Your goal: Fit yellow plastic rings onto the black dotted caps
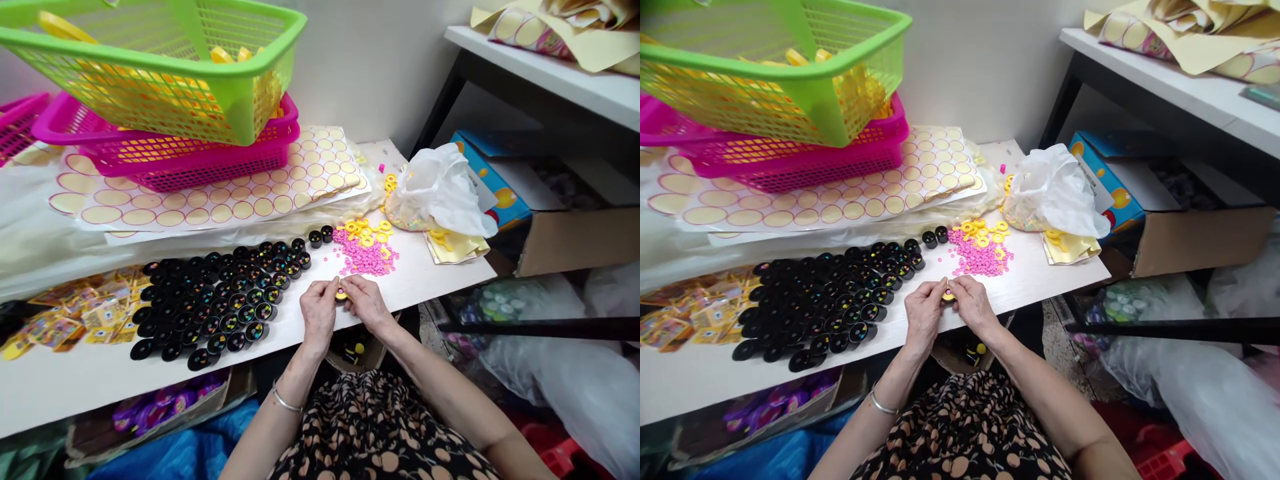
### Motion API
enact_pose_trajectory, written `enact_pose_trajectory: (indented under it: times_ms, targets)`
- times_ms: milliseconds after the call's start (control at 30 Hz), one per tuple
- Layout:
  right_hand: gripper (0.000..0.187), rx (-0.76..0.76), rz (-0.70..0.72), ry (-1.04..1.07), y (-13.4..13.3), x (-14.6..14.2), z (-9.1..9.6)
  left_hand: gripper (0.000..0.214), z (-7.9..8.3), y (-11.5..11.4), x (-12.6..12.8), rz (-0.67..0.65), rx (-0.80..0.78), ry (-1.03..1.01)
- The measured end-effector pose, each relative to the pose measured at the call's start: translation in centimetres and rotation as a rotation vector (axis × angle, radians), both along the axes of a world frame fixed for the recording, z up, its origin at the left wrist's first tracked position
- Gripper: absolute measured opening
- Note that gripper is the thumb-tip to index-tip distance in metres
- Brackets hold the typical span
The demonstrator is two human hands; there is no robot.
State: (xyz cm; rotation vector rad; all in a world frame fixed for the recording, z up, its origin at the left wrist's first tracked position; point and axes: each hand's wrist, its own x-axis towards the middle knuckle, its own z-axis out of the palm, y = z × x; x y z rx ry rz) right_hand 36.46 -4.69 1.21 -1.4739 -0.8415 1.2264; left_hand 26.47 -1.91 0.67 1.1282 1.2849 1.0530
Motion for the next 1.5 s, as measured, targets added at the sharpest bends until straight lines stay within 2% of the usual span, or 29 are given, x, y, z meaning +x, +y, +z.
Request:
enact_pose_trajectory:
  times_ms: [200,400,567,667,800,1000,1100,1233,1500]
  targets:
    - [0.026,-0.061,0.009,0.065,0.0,-0.1,-0.3,0.026,-0.6,-0.1,0.0,-0.002,0.005,0.016]
    - [0.024,-0.057,-0.032,0.064,0.3,-0.5,-0.1,0.024,-0.8,0.4,0.2,-0.023,-0.044,0.011]
    - [0.027,-0.034,-0.028,0.175,0.0,-0.4,-0.2,0.025,0.0,0.0,0.2,-0.032,-0.073,-0.012]
    - [0.031,0.011,0.055,0.206,-0.1,0.1,-0.2,0.026,0.4,-0.1,0.1,-0.059,-0.088,-0.056]
    - [0.033,0.014,0.158,0.241,0.0,0.9,0.3,0.027,1.1,0.6,-0.3,-0.153,-0.139,-0.072]
    - [0.031,-0.009,0.192,0.228,0.6,1.5,0.7,0.028,2.5,2.3,-0.6,-0.294,-0.209,0.033]
    - [0.033,-0.036,0.195,0.242,0.7,1.7,0.8,0.029,2.4,2.5,-0.6,-0.275,-0.192,0.042]
    - [0.034,-0.076,0.152,0.279,0.6,1.5,0.9,0.027,1.5,1.9,-0.6,-0.226,-0.128,0.057]
    - [0.03,-0.117,0.083,0.19,0.5,0.4,0.6,0.032,0.0,0.3,0.1,-0.111,-0.015,0.182]
